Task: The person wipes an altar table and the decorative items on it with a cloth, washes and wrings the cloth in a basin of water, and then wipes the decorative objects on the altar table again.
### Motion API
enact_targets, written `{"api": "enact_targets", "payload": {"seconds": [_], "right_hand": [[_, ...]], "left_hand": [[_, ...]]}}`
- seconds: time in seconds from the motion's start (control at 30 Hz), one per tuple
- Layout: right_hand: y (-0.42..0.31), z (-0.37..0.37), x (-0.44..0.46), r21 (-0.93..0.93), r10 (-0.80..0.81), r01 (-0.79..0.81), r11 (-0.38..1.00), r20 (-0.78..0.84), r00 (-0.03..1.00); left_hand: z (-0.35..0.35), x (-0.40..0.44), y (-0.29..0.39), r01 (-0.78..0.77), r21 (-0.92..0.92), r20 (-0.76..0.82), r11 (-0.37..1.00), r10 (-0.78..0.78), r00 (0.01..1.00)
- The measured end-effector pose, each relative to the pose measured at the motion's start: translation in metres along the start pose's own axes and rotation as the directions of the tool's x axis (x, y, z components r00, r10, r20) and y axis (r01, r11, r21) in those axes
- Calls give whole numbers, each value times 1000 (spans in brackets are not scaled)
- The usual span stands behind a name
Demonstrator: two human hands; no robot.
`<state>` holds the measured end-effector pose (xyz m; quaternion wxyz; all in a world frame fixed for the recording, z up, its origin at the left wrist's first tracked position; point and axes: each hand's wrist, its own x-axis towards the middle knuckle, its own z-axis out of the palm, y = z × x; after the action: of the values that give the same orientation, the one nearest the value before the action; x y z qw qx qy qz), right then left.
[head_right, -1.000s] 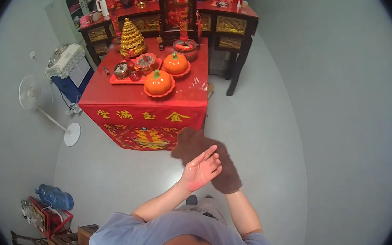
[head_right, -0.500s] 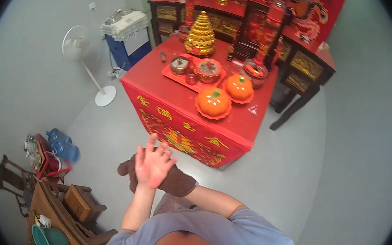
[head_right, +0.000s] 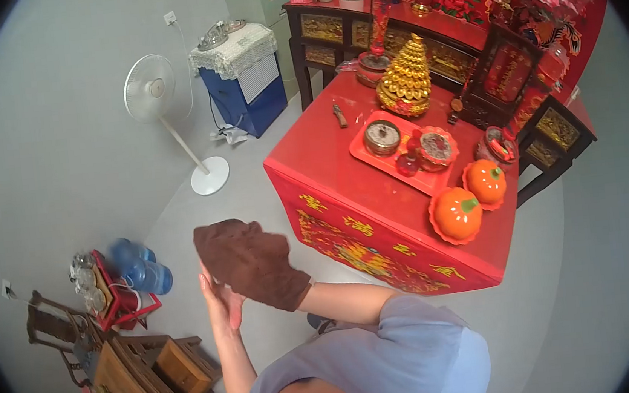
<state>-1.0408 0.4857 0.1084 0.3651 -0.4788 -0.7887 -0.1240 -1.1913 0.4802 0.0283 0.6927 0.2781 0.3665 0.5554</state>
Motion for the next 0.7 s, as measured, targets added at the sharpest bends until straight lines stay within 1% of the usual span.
{"api": "enact_targets", "payload": {"seconds": [0.03,0.07,0.13,0.17,0.2,0.23,0.27,0.3,0.33,0.4,0.43,0.47,0.53,0.57,0.63,0.7], "right_hand": [[-4,23,12,49,13,-12,999,-12,1000],[-8,44,24,98,28,-26,995,-22,999],[-13,67,59,119,89,-112,987,183,979],[-14,74,83,77,128,-171,982,388,913],[-13,73,114,22,165,-216,976,572,803],[-7,78,138,-36,200,-255,966,729,655],[-2,83,162,-106,227,-267,958,851,474],[4,98,170,-100,235,-305,947,863,446],[14,115,174,-66,233,-329,942,835,499],[32,157,181,50,211,-359,932,729,651],[44,180,186,113,198,-366,924,677,709],[55,200,195,159,193,-374,914,642,742],[81,236,221,233,195,-396,888,588,785],[94,253,235,271,193,-404,874,569,799],[125,278,263,338,220,-446,828,536,815],[159,299,291,374,257,-484,791,514,818]], "left_hand": [[-4,16,7,47,-175,108,983,-29,994],[-2,32,11,30,-243,-14,969,-34,999],[-9,67,15,-34,-216,-134,976,5,991],[-14,84,18,-70,-198,-191,978,31,981],[-17,101,21,-98,-181,-271,978,47,962],[-24,118,23,-115,-143,-299,983,68,952],[-32,137,23,-131,-102,-325,986,91,941],[-38,156,26,-148,-61,-346,987,118,931],[-42,176,30,-157,-46,-359,987,130,924],[-46,219,36,-178,-14,-380,984,159,911],[-45,240,41,-181,17,-385,983,174,906],[-42,262,48,-188,50,-389,981,193,901],[-36,311,61,-208,146,-404,967,251,880],[-37,340,65,-198,141,-417,970,240,877],[-49,383,76,-140,164,-439,976,199,876],[-47,426,91,-57,108,-408,992,97,908]]}}
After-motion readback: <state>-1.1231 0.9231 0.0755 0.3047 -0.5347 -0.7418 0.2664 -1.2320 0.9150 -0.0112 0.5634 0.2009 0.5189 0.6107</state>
